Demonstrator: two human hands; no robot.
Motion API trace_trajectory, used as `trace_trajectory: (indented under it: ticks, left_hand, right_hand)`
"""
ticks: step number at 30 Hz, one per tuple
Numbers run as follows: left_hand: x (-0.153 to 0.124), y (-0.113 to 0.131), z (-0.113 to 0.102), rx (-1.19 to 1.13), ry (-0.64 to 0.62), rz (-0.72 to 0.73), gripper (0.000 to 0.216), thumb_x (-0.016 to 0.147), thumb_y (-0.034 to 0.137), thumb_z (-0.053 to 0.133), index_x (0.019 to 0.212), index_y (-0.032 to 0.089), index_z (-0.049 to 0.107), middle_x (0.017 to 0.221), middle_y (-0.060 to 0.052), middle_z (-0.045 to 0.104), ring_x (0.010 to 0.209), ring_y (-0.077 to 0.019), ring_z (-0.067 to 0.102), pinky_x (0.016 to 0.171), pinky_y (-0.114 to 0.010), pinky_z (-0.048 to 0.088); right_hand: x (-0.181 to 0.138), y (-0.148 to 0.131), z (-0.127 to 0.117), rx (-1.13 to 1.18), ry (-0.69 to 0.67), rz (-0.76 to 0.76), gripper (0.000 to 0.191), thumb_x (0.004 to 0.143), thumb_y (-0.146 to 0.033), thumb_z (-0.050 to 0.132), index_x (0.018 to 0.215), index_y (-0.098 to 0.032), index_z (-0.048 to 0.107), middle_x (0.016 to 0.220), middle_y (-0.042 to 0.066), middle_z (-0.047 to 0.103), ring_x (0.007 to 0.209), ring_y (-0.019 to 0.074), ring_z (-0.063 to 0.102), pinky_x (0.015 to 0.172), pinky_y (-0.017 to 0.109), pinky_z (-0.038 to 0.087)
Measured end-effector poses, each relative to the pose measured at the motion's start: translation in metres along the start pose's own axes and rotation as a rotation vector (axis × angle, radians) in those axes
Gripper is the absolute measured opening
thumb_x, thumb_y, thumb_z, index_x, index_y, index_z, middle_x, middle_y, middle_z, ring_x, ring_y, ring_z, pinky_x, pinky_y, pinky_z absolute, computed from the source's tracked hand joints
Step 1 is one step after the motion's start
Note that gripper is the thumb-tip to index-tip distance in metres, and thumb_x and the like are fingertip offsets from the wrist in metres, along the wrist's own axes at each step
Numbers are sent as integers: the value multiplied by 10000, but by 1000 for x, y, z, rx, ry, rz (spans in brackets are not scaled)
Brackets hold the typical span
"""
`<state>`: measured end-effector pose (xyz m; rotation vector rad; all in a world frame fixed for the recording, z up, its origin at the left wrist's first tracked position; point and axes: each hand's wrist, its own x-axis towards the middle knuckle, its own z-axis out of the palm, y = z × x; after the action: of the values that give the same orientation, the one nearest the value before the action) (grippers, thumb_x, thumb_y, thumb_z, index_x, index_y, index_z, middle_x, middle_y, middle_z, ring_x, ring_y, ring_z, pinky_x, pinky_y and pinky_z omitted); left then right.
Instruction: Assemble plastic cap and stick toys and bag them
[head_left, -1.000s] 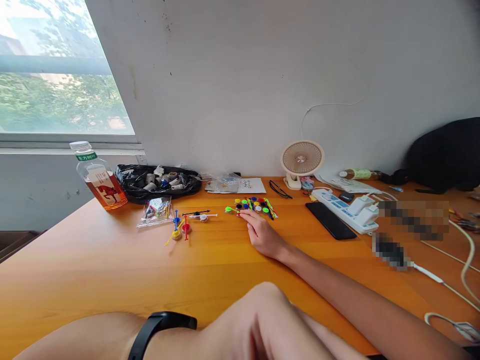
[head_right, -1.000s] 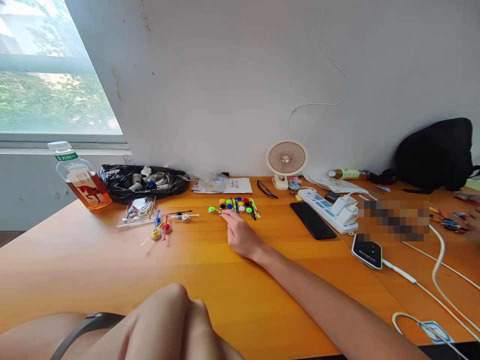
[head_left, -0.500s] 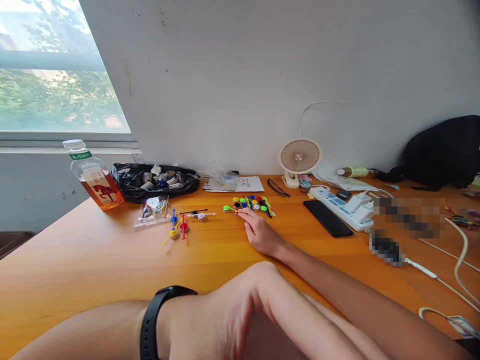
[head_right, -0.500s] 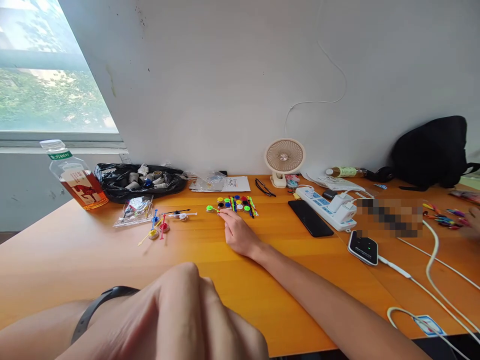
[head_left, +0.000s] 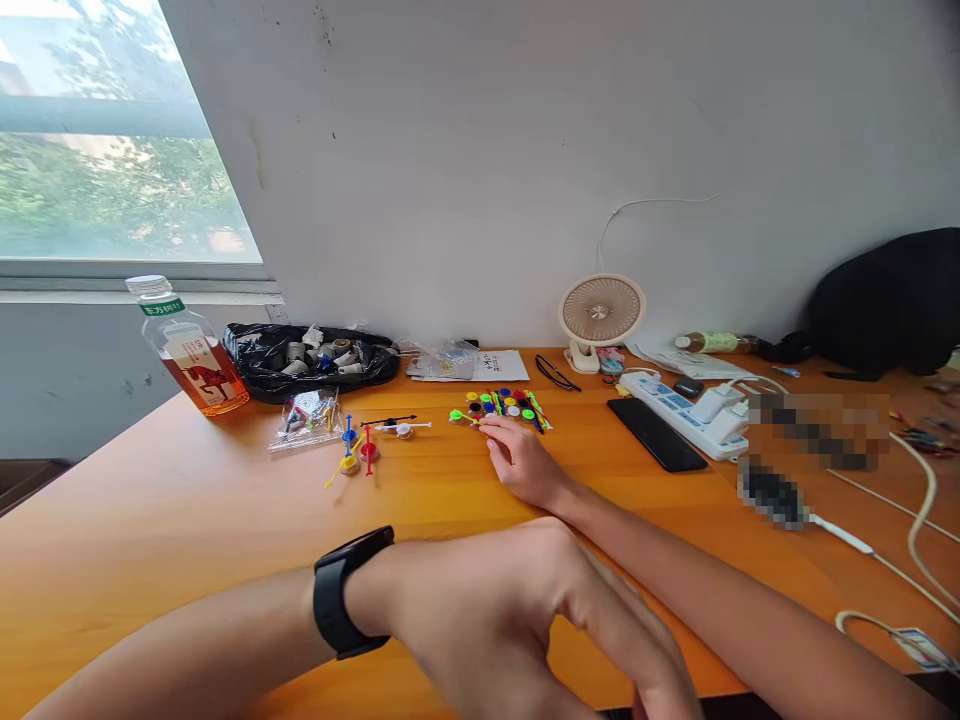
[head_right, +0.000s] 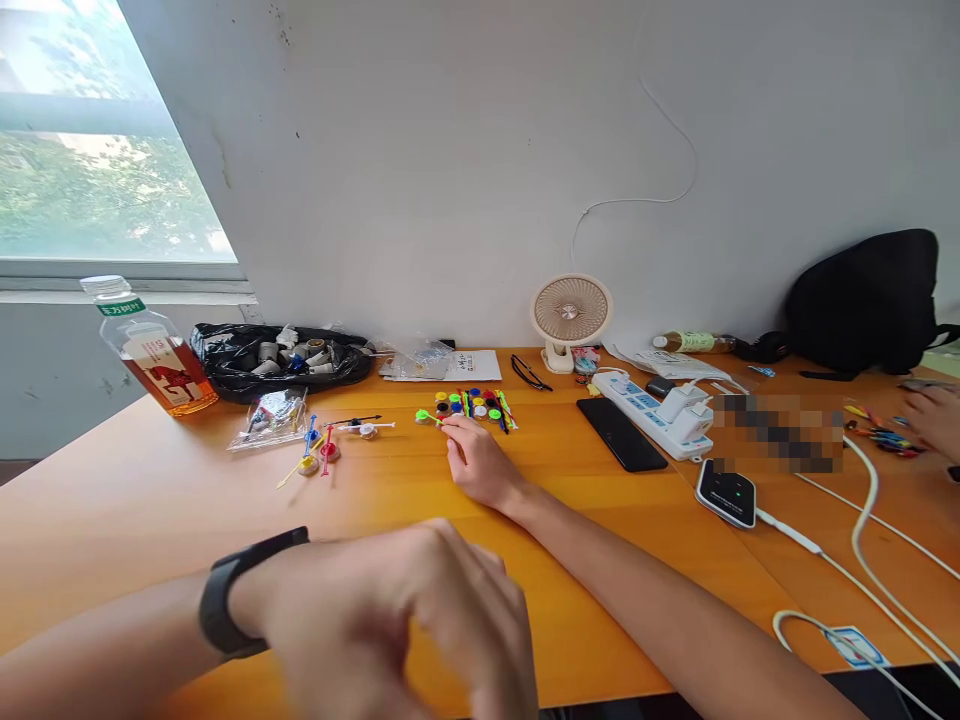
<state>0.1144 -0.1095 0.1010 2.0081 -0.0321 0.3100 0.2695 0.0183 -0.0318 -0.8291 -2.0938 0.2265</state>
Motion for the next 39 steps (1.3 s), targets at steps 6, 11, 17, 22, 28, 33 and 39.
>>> trace_trajectory:
  ticks: [6,11,17,22,28,33,39]
  left_hand:
    - [-3,-52,-1,610,182,-122,240,950,400,742,819,198,744,822,-33,778,755,-171,694,700,-296,482]
    - [-35,-71,-14,980,336,-439,412,949,369,671,599,195,543,615,-12,631,561,-153,551,565,-332,291]
    - [-80,-80,-32,985,730,-613,318,971,457,636,788,212,547,755,-6,631,624,-158,540,571,-299,316]
    - [-101,-108,-34,769,807,-516,385,949,443,689,1269,254,590,1077,-41,692,857,-185,658,741,-304,524]
    - [-102,-112,-37,703,786,-462,392,976,397,676,1350,286,631,1148,-41,729,945,-195,692,840,-316,572]
    - [-102,-109,-42,702,862,-384,248,1059,295,515,1153,261,742,1054,-32,770,958,-190,690,882,-318,561]
    - [-102,-109,-43,707,920,-411,295,1073,286,469,1210,236,726,1135,-74,753,1006,-204,685,885,-338,556]
  right_hand:
    - [3,-7,-7,45,62,28,220,934,-115,559,937,-184,768,1042,114,780,973,245,737,897,382,602]
    - [4,-18,-16,114,104,104,189,852,-105,603,707,-199,680,833,60,749,770,202,690,726,322,547]
    - [3,-26,-19,189,158,159,280,815,-120,570,550,-199,532,629,23,631,600,158,576,569,294,404]
    - [4,-25,-22,307,179,256,300,810,-160,548,513,-197,533,586,20,594,574,151,537,555,295,378]
    - [7,-26,-20,517,120,361,249,789,-187,576,550,-196,645,672,39,685,651,169,602,585,281,445]
    - [5,-27,-15,520,8,341,183,835,-231,637,722,-189,775,838,65,759,745,181,673,634,275,522]
    - [1,-21,-8,439,-78,328,181,864,-244,692,994,-177,798,990,73,797,869,198,732,765,298,582]
